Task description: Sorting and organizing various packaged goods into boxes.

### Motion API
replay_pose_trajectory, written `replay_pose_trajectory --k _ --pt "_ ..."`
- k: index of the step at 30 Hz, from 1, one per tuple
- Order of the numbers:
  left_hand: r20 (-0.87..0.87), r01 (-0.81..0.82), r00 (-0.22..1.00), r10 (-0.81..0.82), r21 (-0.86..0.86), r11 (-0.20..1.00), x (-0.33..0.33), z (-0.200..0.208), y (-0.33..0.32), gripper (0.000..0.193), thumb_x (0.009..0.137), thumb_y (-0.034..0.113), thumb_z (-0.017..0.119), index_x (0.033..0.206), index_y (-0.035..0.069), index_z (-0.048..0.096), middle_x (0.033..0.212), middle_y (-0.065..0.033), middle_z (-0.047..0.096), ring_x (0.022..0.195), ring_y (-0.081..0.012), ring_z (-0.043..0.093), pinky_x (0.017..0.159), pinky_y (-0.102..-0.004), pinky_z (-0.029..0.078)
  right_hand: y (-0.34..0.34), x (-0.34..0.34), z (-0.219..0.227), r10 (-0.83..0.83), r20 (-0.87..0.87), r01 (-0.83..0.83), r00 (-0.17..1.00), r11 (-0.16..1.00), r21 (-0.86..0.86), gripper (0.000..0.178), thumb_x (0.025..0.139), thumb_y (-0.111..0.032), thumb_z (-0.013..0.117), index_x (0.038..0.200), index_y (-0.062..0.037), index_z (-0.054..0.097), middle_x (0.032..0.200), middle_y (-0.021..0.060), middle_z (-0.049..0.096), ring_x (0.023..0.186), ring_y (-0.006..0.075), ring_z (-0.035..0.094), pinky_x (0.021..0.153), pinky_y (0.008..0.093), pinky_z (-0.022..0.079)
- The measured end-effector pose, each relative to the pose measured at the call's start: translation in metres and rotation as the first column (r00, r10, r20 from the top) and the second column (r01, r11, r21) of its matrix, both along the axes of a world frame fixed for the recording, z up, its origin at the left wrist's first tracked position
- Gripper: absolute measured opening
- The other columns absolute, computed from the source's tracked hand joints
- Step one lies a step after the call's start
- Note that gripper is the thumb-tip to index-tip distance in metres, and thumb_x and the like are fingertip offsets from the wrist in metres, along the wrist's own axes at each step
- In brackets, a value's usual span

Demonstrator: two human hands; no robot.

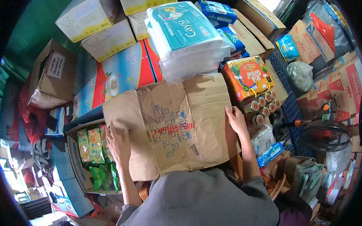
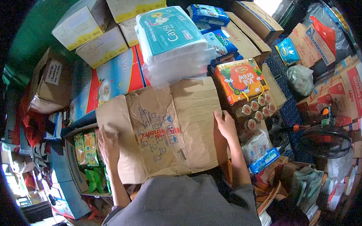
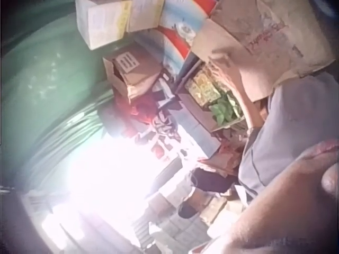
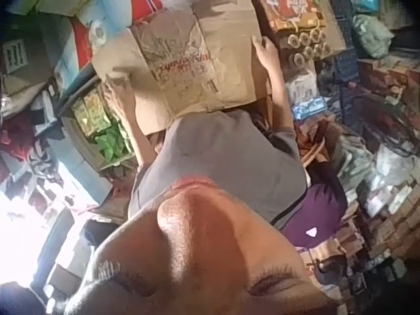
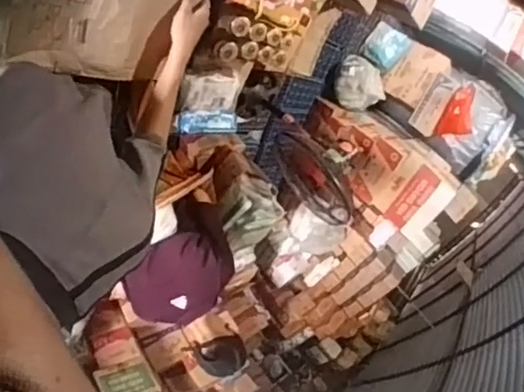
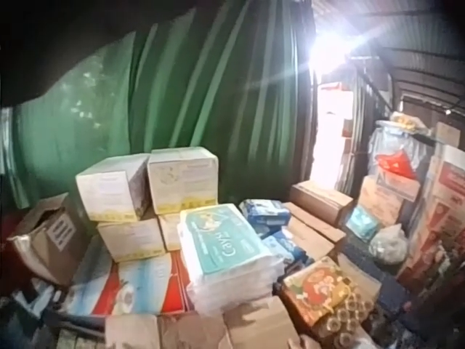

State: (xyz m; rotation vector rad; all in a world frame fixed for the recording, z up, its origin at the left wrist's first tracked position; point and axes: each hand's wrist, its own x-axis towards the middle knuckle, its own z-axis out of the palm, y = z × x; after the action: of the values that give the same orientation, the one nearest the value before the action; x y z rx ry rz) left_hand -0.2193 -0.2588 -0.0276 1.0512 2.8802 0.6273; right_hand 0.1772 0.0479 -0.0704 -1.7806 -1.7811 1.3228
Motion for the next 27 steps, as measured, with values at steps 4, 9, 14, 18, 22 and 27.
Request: replay_pose_trajectory --k 4,9,14,18,22,27 --pt "0.028 -0.07 0.997 0.07 -0.012 0.998 -0.005 -0.011 -0.004 0.075 0.11 0.047 0.065 0.174 0.02 0.036 0.171 -0.0316 0.036 0.154 -0.0513 0.043 0.122 -0.0581 0.043 -0.006 -0.008 -0.006 0.008 -0.121 0.027 0.993 0.957 0.289 0.051 0.112 -0.045 0.063 0.123 0.0046 0.07 0.116 0.0291 0.078 0.118 0.0469 0.073 0.096 0.0463 0.056" --pt "0.131 -0.12 0.984 0.121 -0.018 0.993 -0.01 -0.004 -0.013 0.07 0.111 0.044 0.064 0.174 0.025 0.039 0.169 -0.0326 0.039 0.147 -0.0521 0.051 0.117 -0.0585 0.046 -0.003 -0.002 -0.007 0.0 -0.078 0.023 0.997 0.956 0.292 0.049 0.113 -0.042 0.062 0.126 0.0044 0.07 0.117 0.0292 0.078 0.118 0.0454 0.074 0.098 0.0465 0.056" --pt "0.034 -0.042 0.999 0.04 0.089 0.995 -0.004 -0.004 -0.024 0.065 0.113 0.037 0.063 0.173 0.023 0.04 0.165 -0.0362 0.041 0.144 -0.0526 0.051 0.116 -0.0584 0.044 0.001 0.005 -0.016 0.0 0.004 -0.002 1.0 0.927 0.375 0.052 0.113 -0.043 0.063 0.13 0.0056 0.069 0.122 0.0311 0.076 0.122 0.0481 0.071 0.101 0.0486 0.055" --pt "0.116 -0.134 0.985 0.125 0.071 0.988 0.005 -0.009 -0.02 0.065 0.114 0.035 0.061 0.174 0.023 0.039 0.166 -0.0371 0.039 0.147 -0.0523 0.048 0.119 -0.0578 0.041 -0.002 -0.001 -0.022 0.003 -0.075 0.029 0.997 0.905 0.424 0.047 0.111 -0.035 0.067 0.131 0.0067 0.068 0.123 0.0313 0.076 0.121 0.048 0.071 0.103 0.0495 0.055" --pt "0.04 -0.19 0.981 0.188 0.041 0.981 0.007 -0.009 -0.01 0.067 0.112 0.029 0.062 0.174 0.023 0.038 0.169 -0.0325 0.037 0.152 -0.0505 0.044 0.124 -0.0584 0.037 -0.002 -0.007 -0.021 -0.01 -0.102 0.054 0.995 0.9 0.433 0.043 0.11 -0.031 0.069 0.131 0.006 0.068 0.121 0.03 0.075 0.118 0.0472 0.071 0.101 0.0498 0.055" --pt "-0.142 -0.124 0.981 0.135 0.083 0.989 0.016 0.01 0.016 0.072 0.108 0.02 0.065 0.175 0.021 0.037 0.174 -0.0233 0.037 0.158 -0.0452 0.039 0.128 -0.0593 0.032 -0.009 -0.012 -0.004 -0.041 0.01 0.026 0.999 0.788 0.615 0.04 0.108 -0.026 0.071 0.134 0.0031 0.067 0.117 0.0266 0.072 0.114 0.0449 0.07 0.099 0.0501 0.054"
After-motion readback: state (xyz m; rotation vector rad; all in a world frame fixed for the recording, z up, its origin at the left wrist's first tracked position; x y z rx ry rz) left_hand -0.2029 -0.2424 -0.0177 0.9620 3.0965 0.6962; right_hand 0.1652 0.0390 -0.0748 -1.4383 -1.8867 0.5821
